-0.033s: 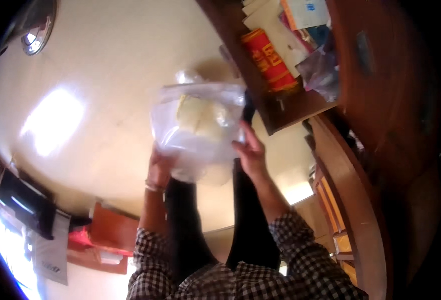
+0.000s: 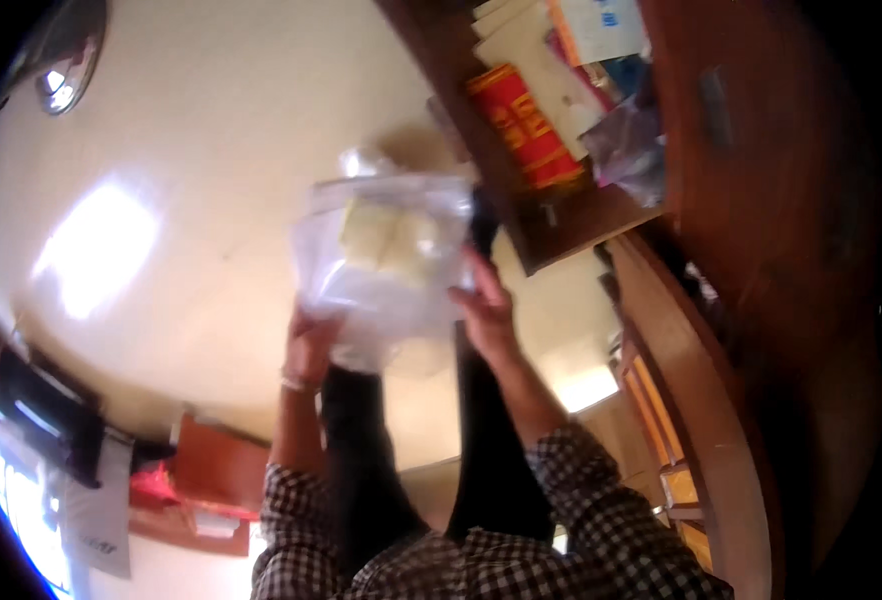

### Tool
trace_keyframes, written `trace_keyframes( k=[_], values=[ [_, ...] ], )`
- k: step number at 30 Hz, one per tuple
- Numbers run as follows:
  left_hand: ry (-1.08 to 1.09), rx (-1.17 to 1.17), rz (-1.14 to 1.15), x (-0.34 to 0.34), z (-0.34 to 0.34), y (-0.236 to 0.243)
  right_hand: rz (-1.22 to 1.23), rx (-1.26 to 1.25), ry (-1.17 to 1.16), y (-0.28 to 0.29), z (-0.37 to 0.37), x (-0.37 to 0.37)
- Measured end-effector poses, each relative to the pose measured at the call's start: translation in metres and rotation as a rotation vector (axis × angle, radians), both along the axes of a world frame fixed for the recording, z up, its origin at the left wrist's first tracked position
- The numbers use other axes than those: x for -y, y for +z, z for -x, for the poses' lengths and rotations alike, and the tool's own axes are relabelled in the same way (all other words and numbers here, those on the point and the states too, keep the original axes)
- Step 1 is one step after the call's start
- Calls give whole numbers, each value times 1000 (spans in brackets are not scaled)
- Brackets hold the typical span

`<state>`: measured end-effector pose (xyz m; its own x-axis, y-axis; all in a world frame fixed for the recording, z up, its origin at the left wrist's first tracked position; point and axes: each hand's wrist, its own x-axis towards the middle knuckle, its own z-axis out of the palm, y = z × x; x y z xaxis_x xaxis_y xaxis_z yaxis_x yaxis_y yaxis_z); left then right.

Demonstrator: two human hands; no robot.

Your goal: The person sorts through items in a wooden cabinet drawer, handling plastic bags, paper documents, red envelopes, and a folder while moving them between the drawer and the top of the cabinet.

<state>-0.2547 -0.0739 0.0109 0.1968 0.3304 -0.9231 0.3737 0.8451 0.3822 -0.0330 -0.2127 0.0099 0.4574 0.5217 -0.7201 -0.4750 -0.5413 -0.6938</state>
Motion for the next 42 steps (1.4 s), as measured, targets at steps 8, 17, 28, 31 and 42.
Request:
trace_keyframes(
  k=[8, 17, 28, 31, 42],
  values=[
    [200, 22, -19, -18, 38, -46, 124, 17, 260, 6, -8, -28],
    [-40, -399, -307, -10, 33, -69, 570, 1183, 254, -32, -191, -24],
    [-111, 215, -2, 108, -87, 18, 769, 1208, 640, -33, -193, -40],
    [-177, -12, -26, 112, -86, 1, 232, 1240, 365, -10, -182, -75],
    [-54, 166, -98, 99, -114, -5, -167, -105, -791, -54, -249, -164]
  ],
)
